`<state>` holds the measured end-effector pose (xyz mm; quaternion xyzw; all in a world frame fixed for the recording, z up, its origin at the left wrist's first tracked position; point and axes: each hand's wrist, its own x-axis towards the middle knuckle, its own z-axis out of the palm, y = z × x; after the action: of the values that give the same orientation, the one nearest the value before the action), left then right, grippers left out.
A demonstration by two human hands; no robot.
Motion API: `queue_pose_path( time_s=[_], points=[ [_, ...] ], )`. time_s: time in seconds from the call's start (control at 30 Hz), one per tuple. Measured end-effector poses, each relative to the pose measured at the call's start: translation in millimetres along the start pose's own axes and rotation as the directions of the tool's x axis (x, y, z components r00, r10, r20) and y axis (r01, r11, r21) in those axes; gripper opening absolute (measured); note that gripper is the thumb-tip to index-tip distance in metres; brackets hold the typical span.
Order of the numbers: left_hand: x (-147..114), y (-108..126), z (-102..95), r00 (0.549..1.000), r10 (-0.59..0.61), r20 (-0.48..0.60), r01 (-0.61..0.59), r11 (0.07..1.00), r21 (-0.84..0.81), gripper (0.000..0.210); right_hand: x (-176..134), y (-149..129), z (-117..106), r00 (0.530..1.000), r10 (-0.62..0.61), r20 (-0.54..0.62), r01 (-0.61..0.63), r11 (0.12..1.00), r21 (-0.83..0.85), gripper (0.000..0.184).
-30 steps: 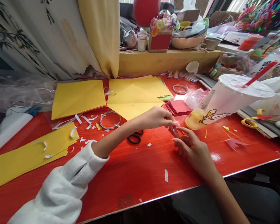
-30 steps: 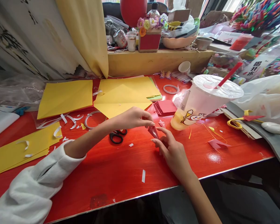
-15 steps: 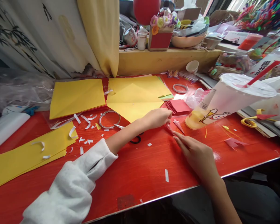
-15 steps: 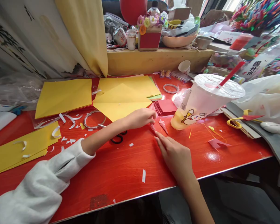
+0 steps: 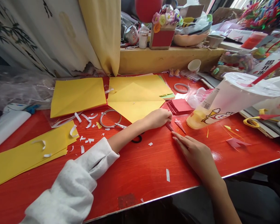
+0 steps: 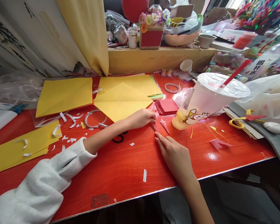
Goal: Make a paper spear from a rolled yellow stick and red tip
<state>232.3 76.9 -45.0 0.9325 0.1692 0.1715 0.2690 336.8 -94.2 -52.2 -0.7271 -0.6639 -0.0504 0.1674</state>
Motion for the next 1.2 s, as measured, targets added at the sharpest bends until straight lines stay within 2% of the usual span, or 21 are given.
queue_pose_path(
  time_s=[0.13, 0.37, 0.47, 0.53, 0.6, 0.7, 0.8, 0.93, 1.03, 1.2],
  points=[
    [0, 3, -1.5, 0.997, -0.072, -0.004, 0.071, 0.996, -0.045, 0.021, 0, 2, 0, 1.000, 0.009, 0.025, -0.009, 1.000, 0.024, 0.032],
    [4, 10, -8.5, 0.970, -0.242, 0.029, 0.243, 0.950, -0.195, 0.034, 1, 4, -1, 0.999, 0.017, 0.031, -0.022, 0.987, 0.162, 0.031],
    [5, 14, -13.9, 0.962, -0.272, -0.008, 0.265, 0.943, -0.200, 0.037, 2, 4, -1, 0.996, 0.052, 0.071, -0.063, 0.984, 0.165, 0.030],
    [4, 16, -17.7, 0.968, -0.244, -0.052, 0.231, 0.956, -0.183, 0.031, 1, 4, -2, 0.992, 0.077, 0.097, -0.094, 0.979, 0.183, 0.030],
    [1, 18, -19.6, 0.987, -0.147, -0.063, 0.136, 0.980, -0.146, 0.022, 1, 3, -3, 0.990, 0.091, 0.108, -0.113, 0.970, 0.216, 0.030],
    [-3, 17, -16.5, 0.995, 0.100, 0.024, -0.100, 0.995, -0.016, 0.022, 0, 3, -4, 0.992, 0.094, 0.085, -0.113, 0.958, 0.265, 0.030],
    [-6, 16, -9.4, 0.949, 0.280, 0.146, -0.296, 0.950, 0.101, 0.023, -1, 4, -6, 0.988, 0.156, 0.016, -0.154, 0.948, 0.279, 0.033],
    [-8, 17, -3.6, 0.926, 0.330, 0.183, -0.364, 0.910, 0.199, 0.022, 0, 6, -6, 0.969, 0.249, 0.000, -0.240, 0.935, 0.262, 0.033],
    [-9, 17, -2.5, 0.920, 0.350, 0.178, -0.391, 0.856, 0.339, 0.024, 2, 7, -4, 0.966, 0.255, 0.036, -0.255, 0.933, 0.255, 0.031],
    [-10, 16, -2.1, 0.909, 0.365, 0.199, -0.412, 0.726, 0.551, 0.024, 2, 8, -2, 0.966, 0.256, 0.034, -0.258, 0.947, 0.189, 0.030]
  ],
)
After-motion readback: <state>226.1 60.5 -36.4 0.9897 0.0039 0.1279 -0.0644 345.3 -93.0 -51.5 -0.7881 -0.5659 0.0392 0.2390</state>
